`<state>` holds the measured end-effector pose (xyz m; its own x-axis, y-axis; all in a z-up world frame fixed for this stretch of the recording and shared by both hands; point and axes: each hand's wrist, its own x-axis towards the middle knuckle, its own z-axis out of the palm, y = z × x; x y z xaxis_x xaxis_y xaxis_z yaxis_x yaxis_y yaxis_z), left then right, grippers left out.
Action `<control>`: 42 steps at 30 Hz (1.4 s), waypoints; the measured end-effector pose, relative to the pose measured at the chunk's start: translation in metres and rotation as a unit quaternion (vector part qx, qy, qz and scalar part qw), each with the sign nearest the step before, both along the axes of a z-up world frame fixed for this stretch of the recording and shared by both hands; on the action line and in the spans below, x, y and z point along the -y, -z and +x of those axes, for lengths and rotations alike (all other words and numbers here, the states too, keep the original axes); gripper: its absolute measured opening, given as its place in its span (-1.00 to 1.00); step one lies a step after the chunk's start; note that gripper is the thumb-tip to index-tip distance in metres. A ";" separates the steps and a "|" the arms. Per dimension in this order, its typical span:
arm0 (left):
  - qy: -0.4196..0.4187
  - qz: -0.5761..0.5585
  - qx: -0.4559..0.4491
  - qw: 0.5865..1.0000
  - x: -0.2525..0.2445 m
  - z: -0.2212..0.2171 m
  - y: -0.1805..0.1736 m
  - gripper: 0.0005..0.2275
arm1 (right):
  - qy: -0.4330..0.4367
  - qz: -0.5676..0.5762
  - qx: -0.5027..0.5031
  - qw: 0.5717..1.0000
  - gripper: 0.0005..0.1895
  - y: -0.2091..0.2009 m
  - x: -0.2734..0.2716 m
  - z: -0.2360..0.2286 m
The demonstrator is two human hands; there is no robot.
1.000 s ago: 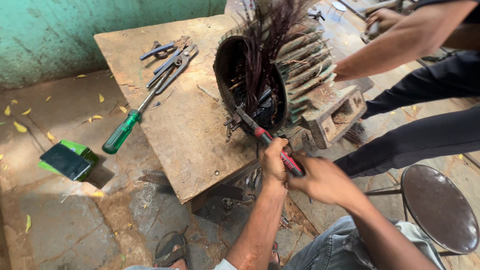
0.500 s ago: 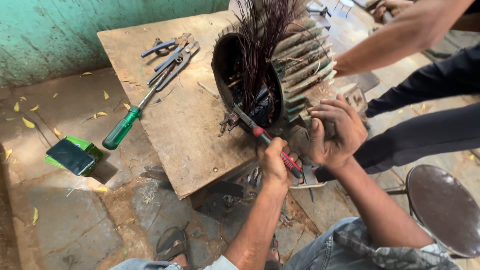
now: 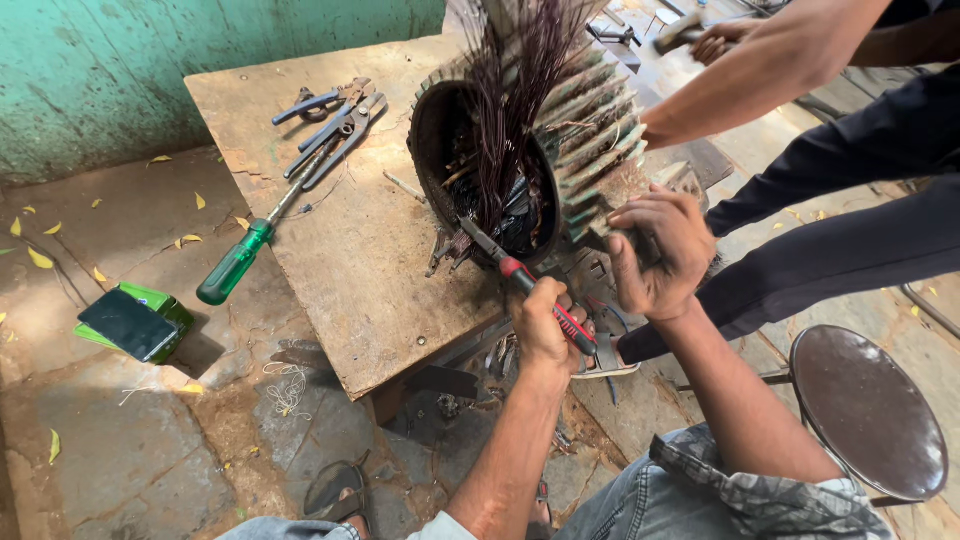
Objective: The person sits on the floor and works on a disassembled electric motor, separating and organizing copper wires by hand. Another person assists by hammering the motor housing. The person uses pliers to pull and cut wires from the motor stator.
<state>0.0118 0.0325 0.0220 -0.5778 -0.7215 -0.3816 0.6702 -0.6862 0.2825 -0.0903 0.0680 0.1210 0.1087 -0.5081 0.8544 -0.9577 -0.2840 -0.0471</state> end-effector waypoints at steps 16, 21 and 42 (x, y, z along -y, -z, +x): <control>0.001 0.018 0.013 1.000 -0.002 0.008 -0.011 -0.79 | 0.002 0.009 0.012 1.000 -0.84 -0.001 -0.002 0.006; 0.006 0.017 0.008 1.000 -0.001 0.006 -0.008 -0.83 | 0.001 0.004 -0.002 1.000 -0.83 -0.001 -0.001 0.007; 0.016 0.038 0.004 0.999 -0.002 0.004 -0.001 -0.81 | 0.003 0.013 0.017 1.000 -0.84 -0.001 -0.003 0.010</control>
<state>0.0159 0.0350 0.0235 -0.5965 -0.6716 -0.4395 0.6459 -0.7267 0.2339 -0.0805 0.0711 0.1217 0.0772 -0.5307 0.8440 -0.9569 -0.2770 -0.0867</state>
